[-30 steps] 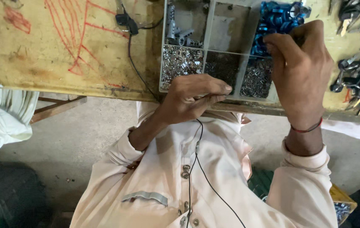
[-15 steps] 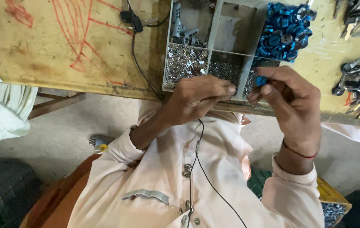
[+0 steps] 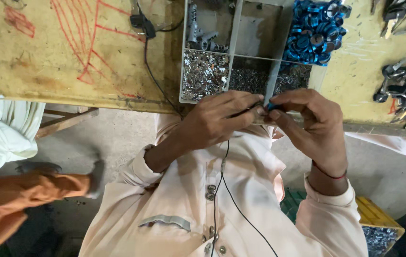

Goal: The person sits at a workshop bench assembling small lock components by hand. They pick small metal pins and blue plastic parts from a compartment tray, fit the parts together between their fingers, and place finished assemblies back into the tray compartments.

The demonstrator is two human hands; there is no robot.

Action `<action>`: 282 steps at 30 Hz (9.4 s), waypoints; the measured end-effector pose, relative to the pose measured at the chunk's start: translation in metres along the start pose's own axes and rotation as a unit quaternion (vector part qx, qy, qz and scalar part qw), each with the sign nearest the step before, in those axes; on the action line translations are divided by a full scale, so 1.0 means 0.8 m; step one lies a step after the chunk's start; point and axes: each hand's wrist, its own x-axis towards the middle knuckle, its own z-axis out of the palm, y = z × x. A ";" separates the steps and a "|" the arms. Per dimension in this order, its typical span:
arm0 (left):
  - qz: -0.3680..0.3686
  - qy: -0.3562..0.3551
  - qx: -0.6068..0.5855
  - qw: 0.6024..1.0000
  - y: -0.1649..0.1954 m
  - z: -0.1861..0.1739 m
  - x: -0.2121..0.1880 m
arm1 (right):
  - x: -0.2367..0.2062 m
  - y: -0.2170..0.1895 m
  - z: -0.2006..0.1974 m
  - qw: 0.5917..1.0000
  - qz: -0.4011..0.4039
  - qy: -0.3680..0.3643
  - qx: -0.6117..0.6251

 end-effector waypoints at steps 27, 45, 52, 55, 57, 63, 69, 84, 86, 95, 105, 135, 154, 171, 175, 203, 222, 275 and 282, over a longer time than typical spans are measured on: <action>-0.042 0.143 -0.091 0.985 0.019 0.016 -0.008 | -0.009 0.042 0.035 0.968 0.087 -0.051 0.229; 0.035 0.134 0.046 0.989 0.016 0.018 0.000 | -0.009 0.003 0.042 0.994 0.074 -0.066 0.042; 0.078 0.100 0.104 0.987 0.018 0.017 -0.004 | -0.022 0.044 0.055 0.976 0.018 0.018 0.218; 0.057 0.127 0.049 0.989 0.016 0.030 0.004 | -0.026 0.046 0.045 0.970 0.031 0.011 0.240; 0.007 0.129 -0.034 0.991 0.010 0.034 0.009 | -0.021 0.041 0.008 0.978 0.043 -0.074 0.193; -0.056 0.148 -0.082 0.984 -0.014 0.035 0.023 | -0.012 0.043 -0.161 0.811 -0.102 0.210 -0.537; -0.061 0.119 -0.146 0.980 -0.016 0.040 0.031 | -0.017 0.104 -0.212 0.715 -0.060 0.209 -0.664; -0.065 0.120 -0.169 0.976 -0.022 0.032 0.016 | -0.040 0.140 -0.213 0.913 -0.114 0.338 -0.196; -0.065 0.124 -0.174 0.975 -0.022 0.033 0.016 | -0.046 0.140 -0.208 0.894 -0.116 0.345 -0.262; -0.077 0.079 -0.180 0.978 -0.009 0.016 0.005 | -0.041 0.113 -0.157 0.903 -0.090 0.347 -0.236; -0.109 0.059 -0.189 0.974 -0.011 0.015 -0.004 | -0.032 0.100 -0.136 0.925 -0.103 0.333 -0.149; -0.097 -0.006 -0.284 0.954 0.002 0.028 -0.015 | -0.033 -0.006 0.010 0.860 -0.229 -0.067 -0.452; -0.033 0.018 -0.048 0.998 0.024 0.044 0.005 | -0.038 0.017 -0.007 0.883 -0.215 0.013 -0.417; -0.040 -0.014 -0.050 0.998 0.024 0.030 0.001 | -0.036 0.018 -0.023 0.896 -0.225 -0.020 -0.383; -0.053 -0.031 -0.157 0.986 0.021 0.032 -0.007 | -0.028 0.000 -0.032 0.828 -0.310 -0.116 -0.453; -0.262 -0.057 0.257 0.929 -0.004 -0.016 -0.016 | -0.009 0.015 -0.036 0.921 -0.057 0.227 -0.311; -0.235 0.113 0.057 0.964 -0.001 -0.041 -0.033 | 0.068 0.001 0.056 0.827 -0.123 -0.087 -0.542; -0.212 0.181 -0.160 0.947 -0.001 0.025 -0.015 | 0.022 0.035 0.065 0.997 0.020 0.049 -0.064; -0.179 0.174 -0.134 0.959 -0.006 0.021 -0.017 | 0.025 0.031 0.057 0.997 0.016 0.019 -0.079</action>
